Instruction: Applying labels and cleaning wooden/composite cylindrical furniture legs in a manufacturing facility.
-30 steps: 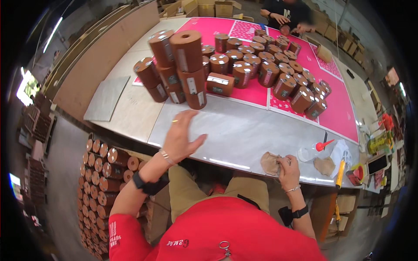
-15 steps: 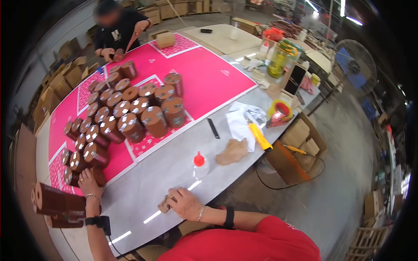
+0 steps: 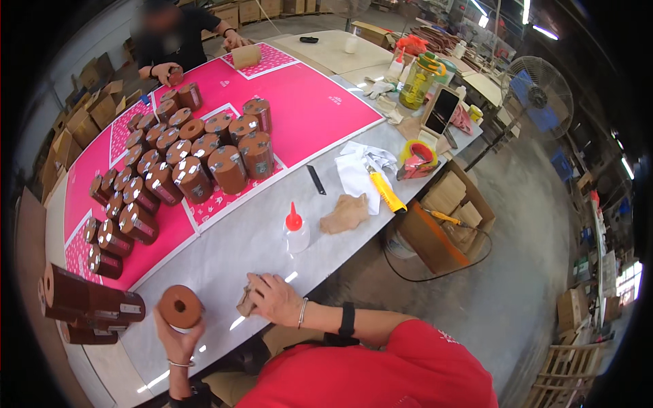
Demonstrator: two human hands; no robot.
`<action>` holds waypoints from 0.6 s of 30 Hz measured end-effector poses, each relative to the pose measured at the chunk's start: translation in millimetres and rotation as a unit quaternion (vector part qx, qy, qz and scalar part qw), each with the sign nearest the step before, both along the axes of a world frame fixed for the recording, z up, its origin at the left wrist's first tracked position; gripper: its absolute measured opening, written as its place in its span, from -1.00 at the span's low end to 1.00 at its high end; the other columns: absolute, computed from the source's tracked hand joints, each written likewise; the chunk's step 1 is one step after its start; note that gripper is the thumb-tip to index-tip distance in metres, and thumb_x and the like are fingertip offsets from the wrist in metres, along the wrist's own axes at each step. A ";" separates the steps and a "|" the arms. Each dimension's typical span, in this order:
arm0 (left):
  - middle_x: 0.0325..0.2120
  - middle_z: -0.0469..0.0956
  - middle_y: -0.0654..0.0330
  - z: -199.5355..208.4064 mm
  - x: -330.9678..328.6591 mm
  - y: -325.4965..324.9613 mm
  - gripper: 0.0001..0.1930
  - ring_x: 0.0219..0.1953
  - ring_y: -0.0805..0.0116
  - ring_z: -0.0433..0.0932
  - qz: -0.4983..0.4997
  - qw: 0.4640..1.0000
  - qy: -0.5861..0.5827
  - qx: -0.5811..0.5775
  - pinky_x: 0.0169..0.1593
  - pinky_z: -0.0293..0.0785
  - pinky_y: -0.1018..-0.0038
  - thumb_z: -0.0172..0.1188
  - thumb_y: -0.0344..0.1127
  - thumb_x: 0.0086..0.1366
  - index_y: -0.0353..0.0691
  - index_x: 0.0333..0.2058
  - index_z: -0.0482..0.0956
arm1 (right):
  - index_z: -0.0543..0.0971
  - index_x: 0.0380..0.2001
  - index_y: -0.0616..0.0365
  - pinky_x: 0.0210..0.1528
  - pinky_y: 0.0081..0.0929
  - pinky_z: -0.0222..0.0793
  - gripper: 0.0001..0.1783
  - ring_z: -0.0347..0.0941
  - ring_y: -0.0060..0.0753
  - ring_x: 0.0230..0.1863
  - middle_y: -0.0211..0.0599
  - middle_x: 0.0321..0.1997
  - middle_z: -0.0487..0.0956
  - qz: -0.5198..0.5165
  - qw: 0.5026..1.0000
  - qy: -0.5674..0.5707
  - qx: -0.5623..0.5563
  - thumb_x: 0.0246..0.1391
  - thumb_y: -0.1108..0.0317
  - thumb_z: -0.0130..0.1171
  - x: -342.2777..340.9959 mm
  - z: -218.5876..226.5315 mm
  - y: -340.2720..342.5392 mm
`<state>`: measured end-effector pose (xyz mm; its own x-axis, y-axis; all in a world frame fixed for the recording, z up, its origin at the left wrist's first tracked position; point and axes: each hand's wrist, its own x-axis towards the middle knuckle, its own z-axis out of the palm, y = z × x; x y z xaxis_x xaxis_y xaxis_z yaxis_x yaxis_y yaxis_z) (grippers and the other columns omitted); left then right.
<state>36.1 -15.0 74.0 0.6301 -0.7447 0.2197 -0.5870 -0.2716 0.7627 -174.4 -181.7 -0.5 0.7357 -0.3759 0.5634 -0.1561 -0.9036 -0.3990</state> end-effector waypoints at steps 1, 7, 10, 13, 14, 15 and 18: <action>-0.15 0.42 0.08 -4.2 -16.2 7.1 -0.24 -0.12 0.23 0.45 0.004 0.999 0.031 -0.015 0.00 0.37 0.36 0.44 -0.29 -0.23 -0.30 0.00 0.29 | 0.48 -0.28 0.24 -0.08 -0.29 0.33 -0.69 0.33 -0.07 -0.13 0.01 0.04 0.38 0.007 0.999 0.028 -0.020 -0.21 0.43 0.13 1.2 -4.2 -1.4; -0.02 0.37 0.10 -44.2 -50.4 31.9 -0.17 0.06 0.25 0.40 -0.018 0.989 0.139 -0.050 0.16 0.32 0.33 0.46 -0.33 -0.14 -0.30 0.11 0.20 | 0.43 -0.38 0.09 -0.13 -0.26 0.27 -0.84 0.37 -0.14 -0.26 -0.24 -0.38 0.43 0.180 0.983 0.029 0.024 -0.13 0.50 0.02 8.1 -0.5 -29.4; 0.02 0.37 0.07 -61.7 -47.0 34.1 -0.10 0.09 0.21 0.40 -0.038 0.981 0.162 -0.102 0.16 0.32 0.32 0.52 -0.30 -0.17 -0.31 0.14 0.20 | 0.49 -0.25 0.13 -0.19 -0.22 0.34 -0.71 0.44 -0.10 -0.25 -0.14 -0.29 0.52 0.056 0.992 -0.001 0.116 -0.15 0.54 0.08 13.4 35.8 -18.6; 0.03 0.39 0.02 -70.2 -48.2 35.4 -0.03 0.09 0.15 0.41 -0.013 0.984 0.140 -0.110 0.14 0.35 0.30 0.55 -0.17 -0.22 -0.30 0.16 0.20 | 0.51 -0.19 0.16 -0.22 -0.22 0.40 -0.64 0.45 -0.11 -0.21 -0.12 -0.24 0.53 0.112 0.979 0.015 0.172 -0.18 0.54 0.13 26.0 77.5 19.2; 0.03 0.39 0.00 -70.4 -49.4 35.2 -0.04 0.09 0.13 0.41 -0.002 0.982 0.160 -0.102 0.14 0.35 0.30 0.54 -0.14 -0.19 -0.31 0.16 0.20 | 0.51 -0.17 0.17 -0.24 -0.23 0.43 -0.61 0.45 -0.11 -0.19 -0.11 -0.23 0.53 0.127 0.971 -0.015 0.203 -0.19 0.54 0.14 36.0 89.7 31.4; 0.03 0.40 -0.01 -71.3 -50.2 35.0 -0.06 0.09 0.12 0.40 0.001 0.980 0.166 -0.114 0.14 0.35 0.29 0.52 -0.11 -0.17 -0.31 0.16 0.21 | 0.51 -0.17 0.17 -0.24 -0.23 0.43 -0.61 0.45 -0.11 -0.19 -0.11 -0.23 0.53 0.165 0.970 0.017 0.180 -0.19 0.54 0.14 49.8 97.4 43.5; 0.01 0.41 -0.06 -69.5 -47.8 32.4 -0.04 0.06 0.05 0.41 -0.029 0.989 0.034 -0.143 0.12 0.33 0.29 0.51 -0.08 -0.19 -0.31 0.16 0.21 | 0.52 -0.26 0.21 -0.22 -0.32 0.44 -0.69 0.44 -0.06 -0.18 -0.11 -0.20 0.49 0.365 0.930 -0.023 -0.046 -0.20 0.58 0.13 88.1 109.0 61.1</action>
<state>-11.7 17.4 4.5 0.6096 -0.6933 0.3842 -0.5391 -0.0073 0.8422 -86.4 -120.6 108.5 0.7502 0.2658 0.6054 0.5276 -0.7925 -0.3059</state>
